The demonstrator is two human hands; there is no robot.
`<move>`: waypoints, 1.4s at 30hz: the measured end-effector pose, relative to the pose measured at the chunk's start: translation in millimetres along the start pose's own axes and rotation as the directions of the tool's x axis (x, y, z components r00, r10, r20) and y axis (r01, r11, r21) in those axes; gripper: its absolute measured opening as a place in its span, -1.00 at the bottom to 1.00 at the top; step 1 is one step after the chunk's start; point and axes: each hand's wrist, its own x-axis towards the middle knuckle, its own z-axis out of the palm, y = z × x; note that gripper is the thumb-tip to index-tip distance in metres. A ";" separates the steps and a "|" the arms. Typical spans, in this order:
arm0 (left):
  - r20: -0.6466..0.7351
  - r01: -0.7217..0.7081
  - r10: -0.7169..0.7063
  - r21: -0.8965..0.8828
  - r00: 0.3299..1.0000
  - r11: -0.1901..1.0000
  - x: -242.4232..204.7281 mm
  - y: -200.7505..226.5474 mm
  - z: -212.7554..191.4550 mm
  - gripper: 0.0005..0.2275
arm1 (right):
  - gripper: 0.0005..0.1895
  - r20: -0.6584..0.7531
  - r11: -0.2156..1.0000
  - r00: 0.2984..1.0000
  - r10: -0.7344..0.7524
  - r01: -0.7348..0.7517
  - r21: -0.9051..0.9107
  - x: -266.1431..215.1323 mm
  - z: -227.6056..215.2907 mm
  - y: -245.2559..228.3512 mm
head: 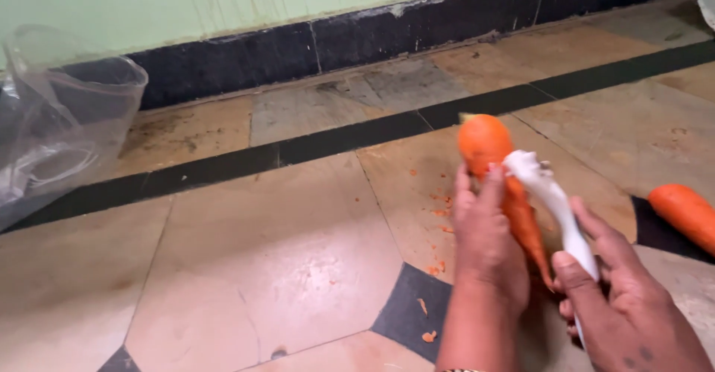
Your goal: Peel the skin off of multiple carrots using a hand peeler.
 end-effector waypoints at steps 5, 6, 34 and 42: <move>-0.014 -0.062 0.061 -0.139 0.998 0.988 2.4 9.7 -5.5 -0.54 | -0.24 0.001 0.971 0.972 -0.235 0.235 -0.051 -8.2 -0.8 -29.5; -0.044 -0.069 0.065 -0.111 0.997 0.991 3.9 9.1 -5.0 -0.54 | -0.24 -0.034 0.938 0.942 -0.333 0.328 -0.113 -6.8 -3.8 -31.5; -0.154 -0.155 0.132 -0.150 0.979 0.977 7.6 25.2 -12.1 -0.70 | -0.55 0.048 0.987 0.998 0.030 -0.037 0.158 -2.6 1.5 -23.2; -0.094 -0.068 0.073 0.064 0.993 0.996 10.9 -1.7 -14.5 -0.66 | -0.50 -0.167 0.966 0.980 -0.113 0.147 0.212 -7.8 -2.4 -37.4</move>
